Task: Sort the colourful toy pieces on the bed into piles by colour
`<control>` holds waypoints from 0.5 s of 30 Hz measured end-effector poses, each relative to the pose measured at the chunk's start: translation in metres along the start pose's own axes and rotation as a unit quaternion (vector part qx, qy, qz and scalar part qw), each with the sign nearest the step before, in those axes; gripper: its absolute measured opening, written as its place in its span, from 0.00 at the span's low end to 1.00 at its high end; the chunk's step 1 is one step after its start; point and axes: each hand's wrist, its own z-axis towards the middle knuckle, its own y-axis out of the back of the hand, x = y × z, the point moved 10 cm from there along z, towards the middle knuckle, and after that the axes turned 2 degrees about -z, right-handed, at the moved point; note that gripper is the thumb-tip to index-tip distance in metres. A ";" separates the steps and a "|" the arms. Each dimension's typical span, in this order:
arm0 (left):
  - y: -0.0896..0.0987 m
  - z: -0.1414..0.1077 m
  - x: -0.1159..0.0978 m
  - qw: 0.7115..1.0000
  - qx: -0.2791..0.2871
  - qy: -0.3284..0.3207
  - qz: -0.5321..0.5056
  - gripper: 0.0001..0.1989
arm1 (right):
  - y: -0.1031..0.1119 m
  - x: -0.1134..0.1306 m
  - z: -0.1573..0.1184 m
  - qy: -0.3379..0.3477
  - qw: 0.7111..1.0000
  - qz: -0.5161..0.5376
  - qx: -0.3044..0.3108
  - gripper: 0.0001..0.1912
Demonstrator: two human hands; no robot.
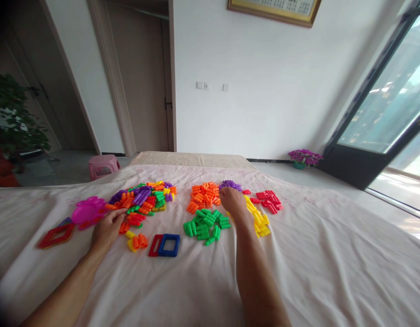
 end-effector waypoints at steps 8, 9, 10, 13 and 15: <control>0.000 -0.002 -0.004 1.000 0.002 0.001 -0.005 0.18 | -0.050 0.165 -0.050 0.281 0.951 0.107 0.069 0.16; 0.000 -0.002 -0.004 1.000 0.003 0.002 -0.006 0.18 | -0.058 0.183 -0.062 0.312 0.938 0.127 0.086 0.16; 0.000 -0.002 -0.004 1.000 0.004 0.003 -0.007 0.18 | -0.064 0.199 -0.073 0.336 0.925 0.147 0.098 0.17; 0.001 -0.003 -0.006 1.000 0.004 0.002 -0.008 0.18 | -0.078 0.232 -0.101 0.388 0.896 0.188 0.106 0.21; 0.001 -0.003 -0.007 1.000 0.003 -0.002 -0.008 0.18 | -0.085 0.247 -0.114 0.419 0.882 0.191 0.101 0.23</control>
